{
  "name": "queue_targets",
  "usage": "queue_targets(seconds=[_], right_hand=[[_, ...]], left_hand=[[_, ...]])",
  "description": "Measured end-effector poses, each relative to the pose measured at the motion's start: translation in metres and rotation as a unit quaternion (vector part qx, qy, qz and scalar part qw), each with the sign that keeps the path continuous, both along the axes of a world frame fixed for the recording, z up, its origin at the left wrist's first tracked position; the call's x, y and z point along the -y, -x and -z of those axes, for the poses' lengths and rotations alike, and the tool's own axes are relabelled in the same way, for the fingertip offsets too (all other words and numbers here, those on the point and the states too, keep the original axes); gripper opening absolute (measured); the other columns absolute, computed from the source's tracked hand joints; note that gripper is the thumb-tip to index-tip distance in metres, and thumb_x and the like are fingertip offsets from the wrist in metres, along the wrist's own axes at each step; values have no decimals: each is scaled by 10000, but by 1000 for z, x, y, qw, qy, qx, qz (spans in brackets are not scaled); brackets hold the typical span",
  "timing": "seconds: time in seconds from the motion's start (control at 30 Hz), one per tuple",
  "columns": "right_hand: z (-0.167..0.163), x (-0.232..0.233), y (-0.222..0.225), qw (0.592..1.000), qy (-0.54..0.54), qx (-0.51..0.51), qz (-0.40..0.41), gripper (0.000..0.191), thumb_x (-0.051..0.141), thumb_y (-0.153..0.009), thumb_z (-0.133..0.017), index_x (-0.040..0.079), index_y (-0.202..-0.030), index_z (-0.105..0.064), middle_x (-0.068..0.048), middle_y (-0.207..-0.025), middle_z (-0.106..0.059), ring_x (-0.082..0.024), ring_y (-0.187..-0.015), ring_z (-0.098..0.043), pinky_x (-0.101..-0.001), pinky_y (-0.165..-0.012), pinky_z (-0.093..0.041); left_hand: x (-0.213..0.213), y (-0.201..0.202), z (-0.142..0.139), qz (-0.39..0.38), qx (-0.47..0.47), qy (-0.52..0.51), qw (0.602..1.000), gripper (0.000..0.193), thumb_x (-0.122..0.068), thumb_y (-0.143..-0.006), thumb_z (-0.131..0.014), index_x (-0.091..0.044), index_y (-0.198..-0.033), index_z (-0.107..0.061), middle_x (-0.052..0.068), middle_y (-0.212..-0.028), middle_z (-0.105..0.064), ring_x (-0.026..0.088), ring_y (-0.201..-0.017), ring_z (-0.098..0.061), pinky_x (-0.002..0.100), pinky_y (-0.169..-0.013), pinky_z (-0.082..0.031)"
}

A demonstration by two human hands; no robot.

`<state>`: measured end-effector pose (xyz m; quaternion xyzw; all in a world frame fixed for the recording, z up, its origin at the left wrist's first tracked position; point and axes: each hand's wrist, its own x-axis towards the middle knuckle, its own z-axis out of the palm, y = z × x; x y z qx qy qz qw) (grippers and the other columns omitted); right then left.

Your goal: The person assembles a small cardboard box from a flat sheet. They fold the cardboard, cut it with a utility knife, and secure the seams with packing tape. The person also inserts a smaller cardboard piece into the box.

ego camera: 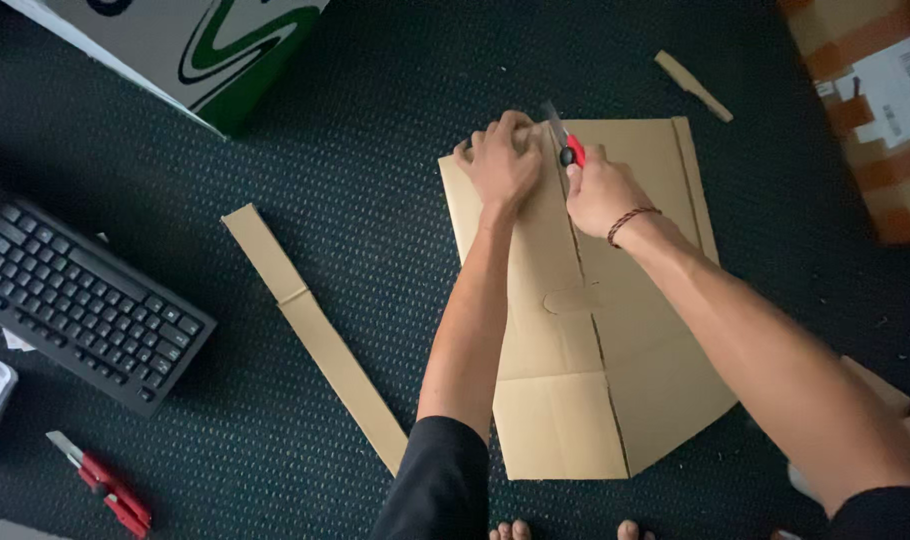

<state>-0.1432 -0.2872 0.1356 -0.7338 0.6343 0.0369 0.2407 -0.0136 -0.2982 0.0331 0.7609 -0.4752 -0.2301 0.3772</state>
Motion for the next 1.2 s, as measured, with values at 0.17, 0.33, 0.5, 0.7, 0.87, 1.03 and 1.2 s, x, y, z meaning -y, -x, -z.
queue_targets(seconds=[0.17,0.33,0.5,0.7,0.87,1.03,1.2], right_hand=[[-4,1,-6,996,-63,-28,49,435,271,-1037,-434,-39,-1342,-442,-316,-1076,-670,-459,-986,-698,-575,-830,-550],[-17,2,-15,998,-30,-51,5,407,253,-1051,-488,-68,-1300,-480,-345,-1092,-665,-501,-1027,-653,-585,-886,-505],[-16,-1,-10,997,-45,-56,28,405,259,-1052,-452,-46,-1319,-466,-335,-1061,-672,-486,-981,-678,-582,-841,-534],[-14,-2,-7,999,-20,-46,-1,395,257,-1060,-465,-57,-1300,-482,-351,-1021,-674,-517,-950,-665,-601,-840,-513],[-16,-6,-10,999,-11,-33,-3,383,239,-1061,-466,-71,-1286,-473,-347,-1025,-676,-510,-951,-668,-594,-829,-519],[-12,-4,-19,992,-75,-93,48,482,209,-991,-551,-37,-1384,-419,-308,-1157,-667,-455,-1063,-684,-560,-896,-548],[-2,18,-41,993,-47,-108,30,575,173,-901,-669,-56,-1379,-447,-325,-1244,-619,-459,-1173,-616,-533,-958,-521]], left_hand=[[2,2,9,0,-8,7,1000,231,-291,-831,-662,-206,-1036,-724,-7,-1060,-725,245,-1148,-594,576,-1190,-191],[4,3,14,-10,-43,24,999,207,-292,-856,-674,-182,-1025,-721,-5,-1027,-738,234,-1147,-596,565,-1197,-181],[3,3,13,-16,-30,19,999,219,-291,-855,-675,-175,-1035,-717,8,-1017,-733,233,-1137,-596,559,-1198,-179],[3,3,7,-21,-39,23,999,212,-320,-867,-682,-170,-1014,-717,8,-1004,-734,237,-1136,-598,545,-1195,-188],[3,3,8,-16,-37,6,999,211,-337,-873,-681,-175,-1004,-716,19,-1001,-726,239,-1117,-594,539,-1195,-196],[1,5,11,-14,-37,34,999,196,-297,-887,-652,-170,-1026,-708,20,-1012,-724,243,-1121,-590,546,-1196,-193],[4,4,13,-19,-40,20,999,198,-261,-850,-653,-175,-1019,-712,12,-1014,-729,235,-1128,-594,557,-1197,-180]])
